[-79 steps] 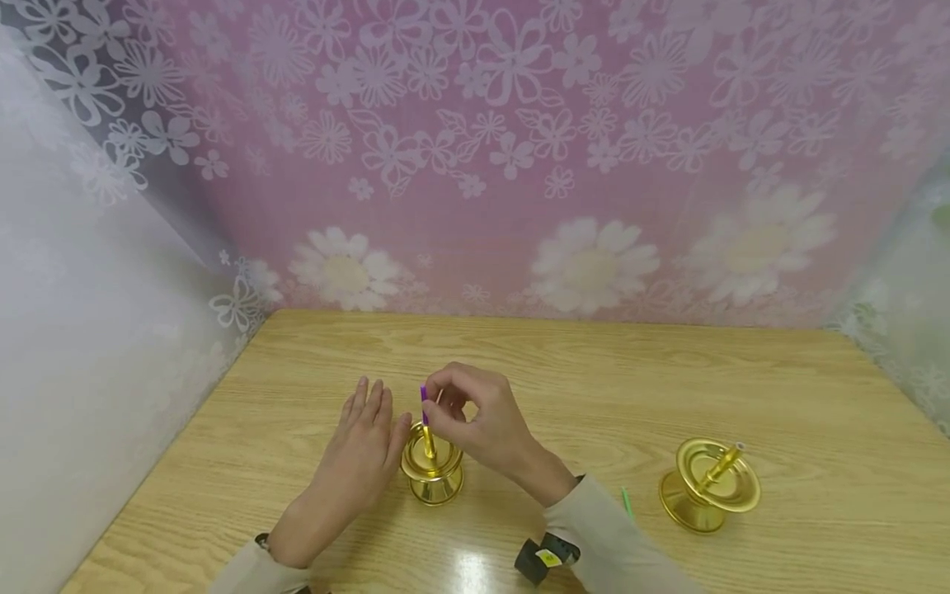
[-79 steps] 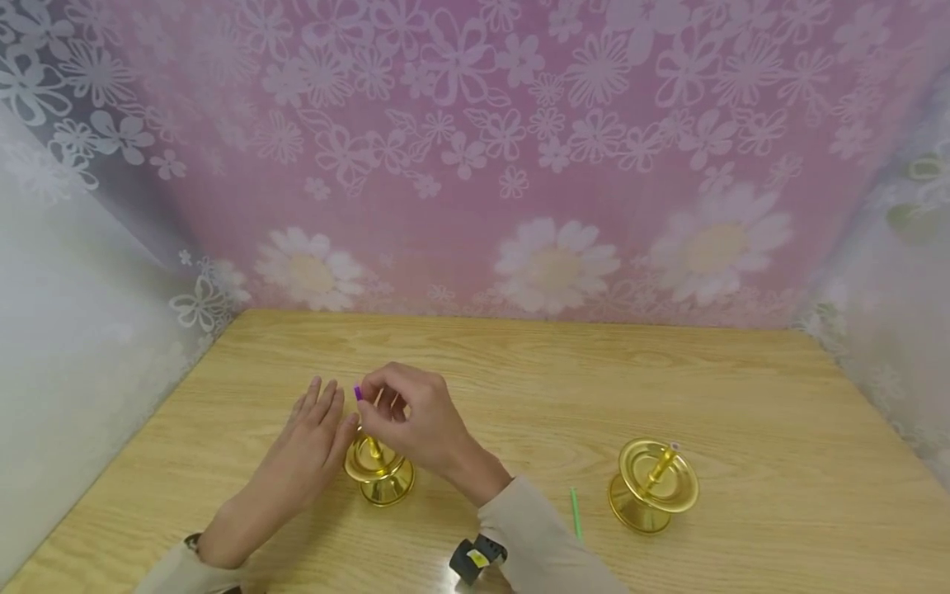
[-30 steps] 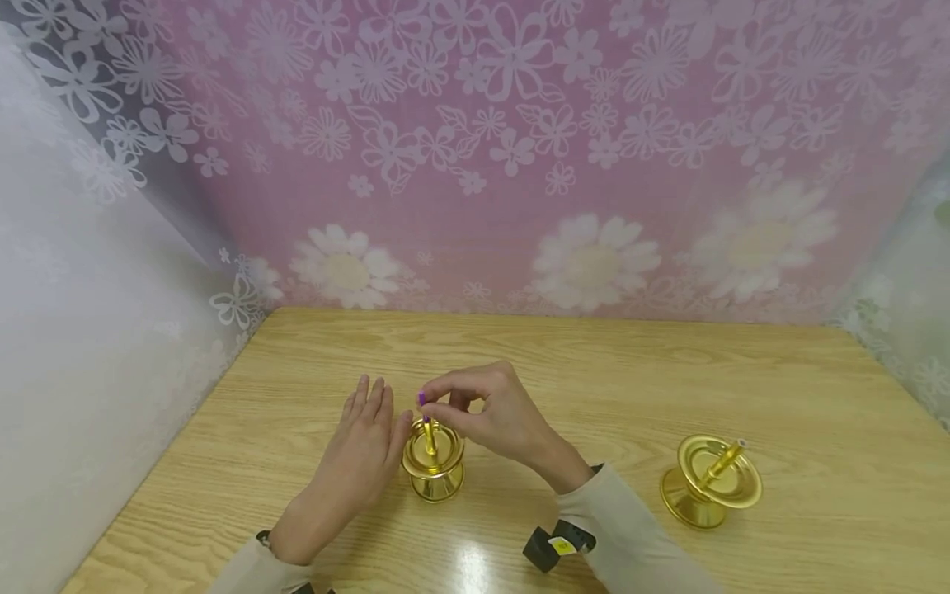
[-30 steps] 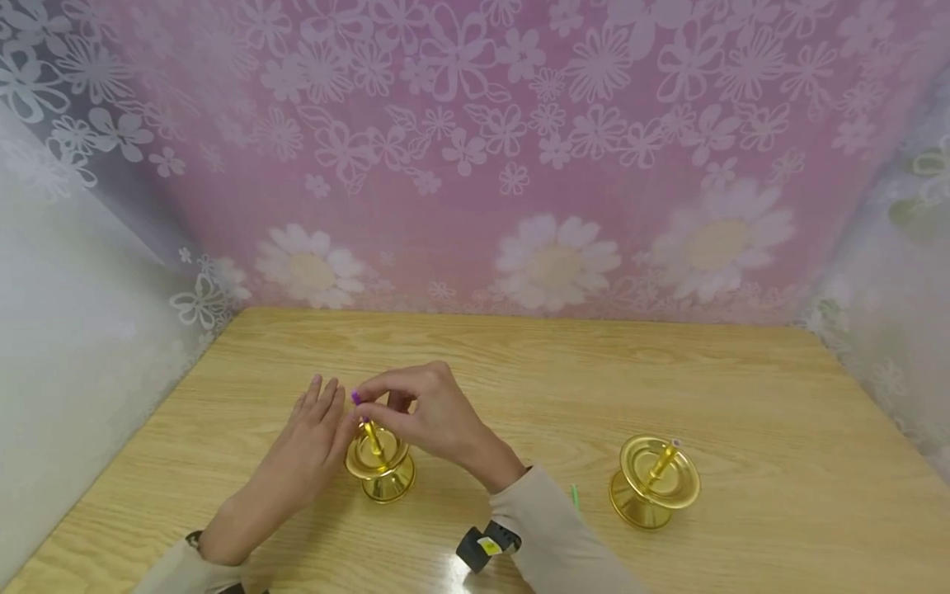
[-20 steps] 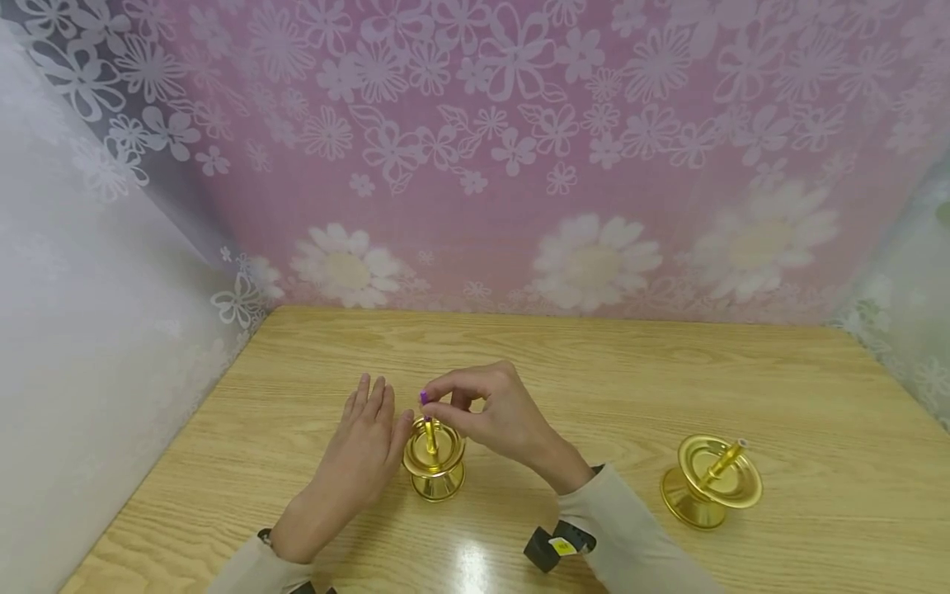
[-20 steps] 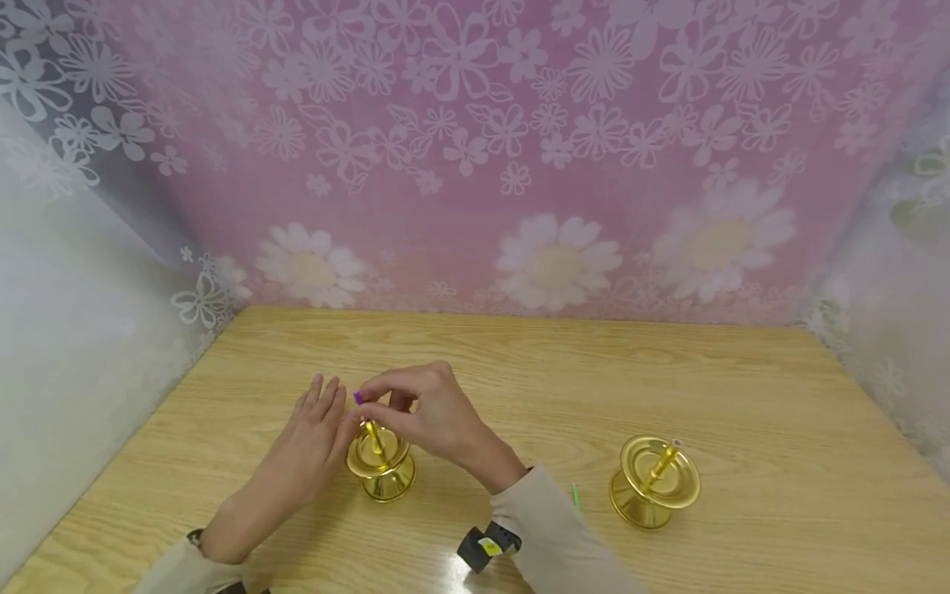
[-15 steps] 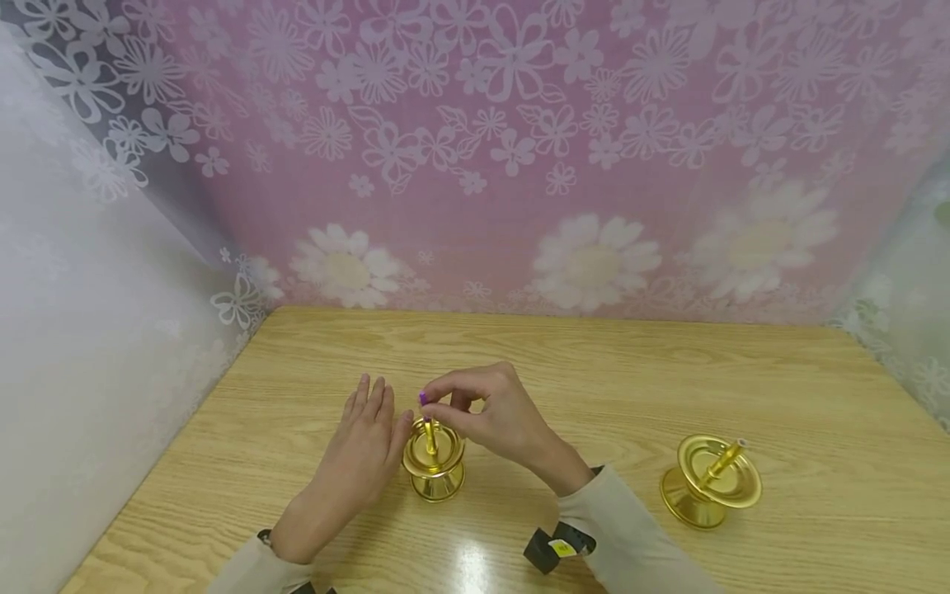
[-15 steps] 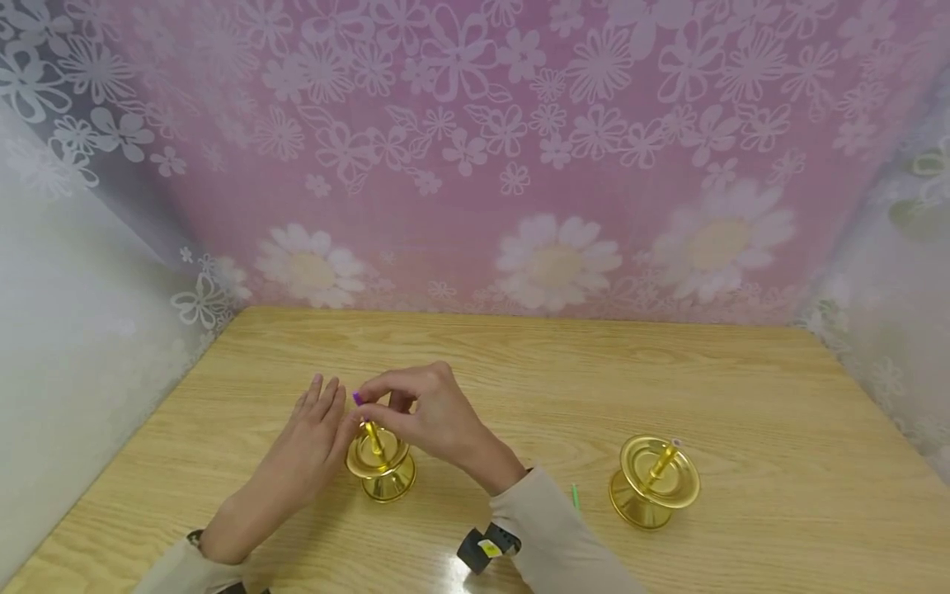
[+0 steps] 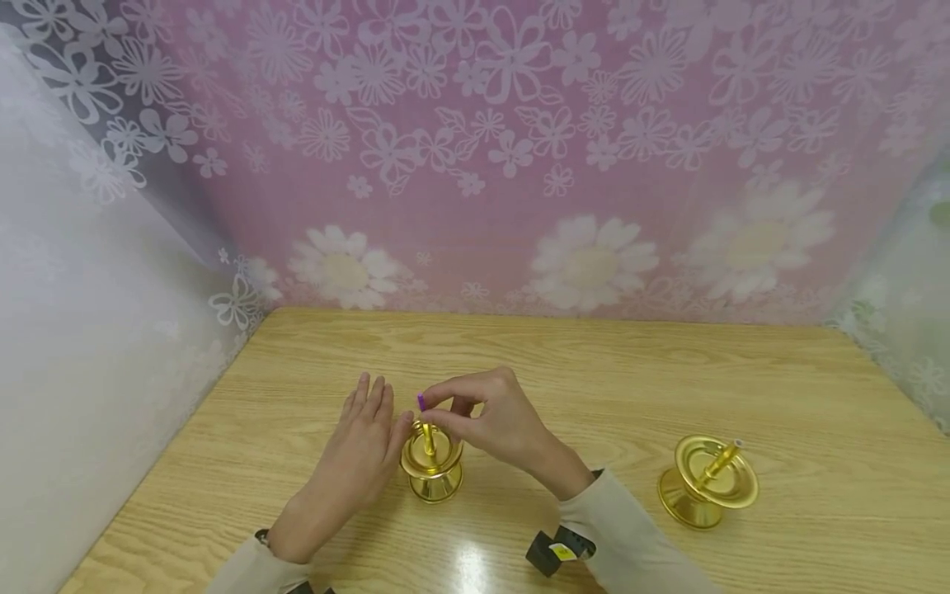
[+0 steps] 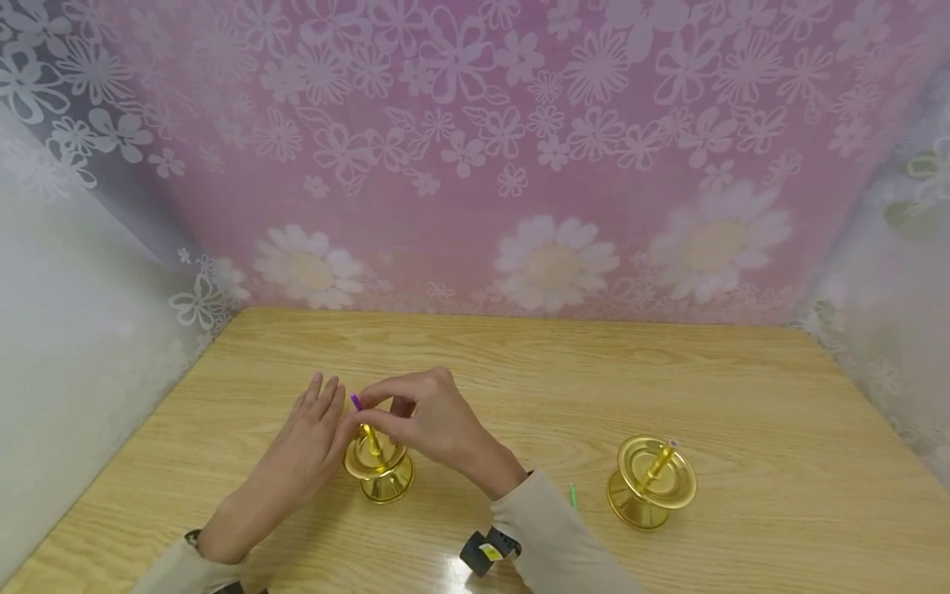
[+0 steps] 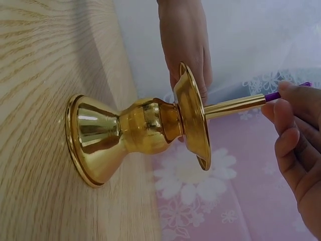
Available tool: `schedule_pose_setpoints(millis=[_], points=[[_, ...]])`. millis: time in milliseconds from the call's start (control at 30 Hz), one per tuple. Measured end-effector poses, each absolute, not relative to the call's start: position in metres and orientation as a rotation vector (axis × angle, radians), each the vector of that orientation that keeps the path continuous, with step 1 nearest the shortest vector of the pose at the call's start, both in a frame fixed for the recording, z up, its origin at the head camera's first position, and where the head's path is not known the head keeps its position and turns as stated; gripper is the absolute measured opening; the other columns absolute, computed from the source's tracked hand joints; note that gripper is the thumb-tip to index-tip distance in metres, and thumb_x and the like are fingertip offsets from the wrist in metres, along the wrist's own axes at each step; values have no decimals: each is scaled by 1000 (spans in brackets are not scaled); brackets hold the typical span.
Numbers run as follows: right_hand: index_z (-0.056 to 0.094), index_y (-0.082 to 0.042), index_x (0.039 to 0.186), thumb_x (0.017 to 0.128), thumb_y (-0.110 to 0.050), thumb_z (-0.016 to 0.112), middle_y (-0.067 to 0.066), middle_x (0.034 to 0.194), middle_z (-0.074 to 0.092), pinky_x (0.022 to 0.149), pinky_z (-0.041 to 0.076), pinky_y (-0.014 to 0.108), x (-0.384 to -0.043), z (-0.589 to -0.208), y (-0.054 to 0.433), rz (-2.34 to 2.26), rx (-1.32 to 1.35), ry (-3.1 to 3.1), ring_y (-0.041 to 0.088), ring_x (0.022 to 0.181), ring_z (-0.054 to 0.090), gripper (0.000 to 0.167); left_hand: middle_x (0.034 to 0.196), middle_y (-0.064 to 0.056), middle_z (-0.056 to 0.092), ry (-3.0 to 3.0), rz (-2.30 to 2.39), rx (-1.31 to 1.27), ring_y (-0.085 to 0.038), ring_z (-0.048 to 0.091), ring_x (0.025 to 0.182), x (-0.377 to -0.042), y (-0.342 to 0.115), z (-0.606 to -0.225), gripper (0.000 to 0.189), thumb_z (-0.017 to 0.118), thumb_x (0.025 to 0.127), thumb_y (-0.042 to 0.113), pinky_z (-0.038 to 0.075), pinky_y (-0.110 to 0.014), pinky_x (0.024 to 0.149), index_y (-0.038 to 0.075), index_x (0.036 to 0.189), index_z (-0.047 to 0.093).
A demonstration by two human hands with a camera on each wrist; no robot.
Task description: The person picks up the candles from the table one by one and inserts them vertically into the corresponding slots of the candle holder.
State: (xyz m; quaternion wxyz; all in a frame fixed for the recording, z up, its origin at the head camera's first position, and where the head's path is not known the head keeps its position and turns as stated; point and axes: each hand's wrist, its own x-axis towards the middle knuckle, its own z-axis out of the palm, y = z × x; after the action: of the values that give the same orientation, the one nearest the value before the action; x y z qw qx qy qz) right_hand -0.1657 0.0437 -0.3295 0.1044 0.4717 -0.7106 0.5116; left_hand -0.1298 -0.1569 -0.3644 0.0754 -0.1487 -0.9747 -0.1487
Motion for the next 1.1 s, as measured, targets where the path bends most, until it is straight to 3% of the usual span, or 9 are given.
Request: schedule_pose_setpoints(millis=[233, 467, 800, 1100], points=[[75, 0, 97, 83, -1, 74, 7, 81, 74, 43, 44, 17, -164, -327, 47, 1496, 1377, -2142, 0, 50, 59, 14, 146, -35, 31, -2889, -460, -464, -46, 15, 142, -129, -157, -360, 61, 37, 105, 33, 18, -56, 114, -20, 136, 38], [75, 0, 97, 84, -2, 74, 7, 77, 73, 42, 44, 17, -163, -326, 48, 1483, 1382, -2157, 7, 48, 60, 13, 145, -36, 31, -2896, -443, -467, -47, 15, 141, -128, -158, -360, 60, 37, 105, 32, 18, -56, 114, -20, 136, 38], [75, -1, 97, 85, -4, 73, 4, 82, 74, 44, 45, 17, -164, -327, 54, 1394, 1365, -2204, -3, 52, 57, 13, 146, -35, 30, -2888, -461, -482, -46, 16, 141, -127, -156, -359, 59, 39, 105, 31, 18, -56, 113, -19, 136, 39], [74, -3, 102, 89, -6, 69, 5, 84, 74, 47, 48, 19, -161, -322, 68, 1292, 1278, -2347, -3, 55, 57, 14, 143, -36, 34, -2870, -459, -505, -48, 24, 138, -124, -154, -359, 56, 43, 104, 28, 25, -58, 110, -20, 134, 42]])
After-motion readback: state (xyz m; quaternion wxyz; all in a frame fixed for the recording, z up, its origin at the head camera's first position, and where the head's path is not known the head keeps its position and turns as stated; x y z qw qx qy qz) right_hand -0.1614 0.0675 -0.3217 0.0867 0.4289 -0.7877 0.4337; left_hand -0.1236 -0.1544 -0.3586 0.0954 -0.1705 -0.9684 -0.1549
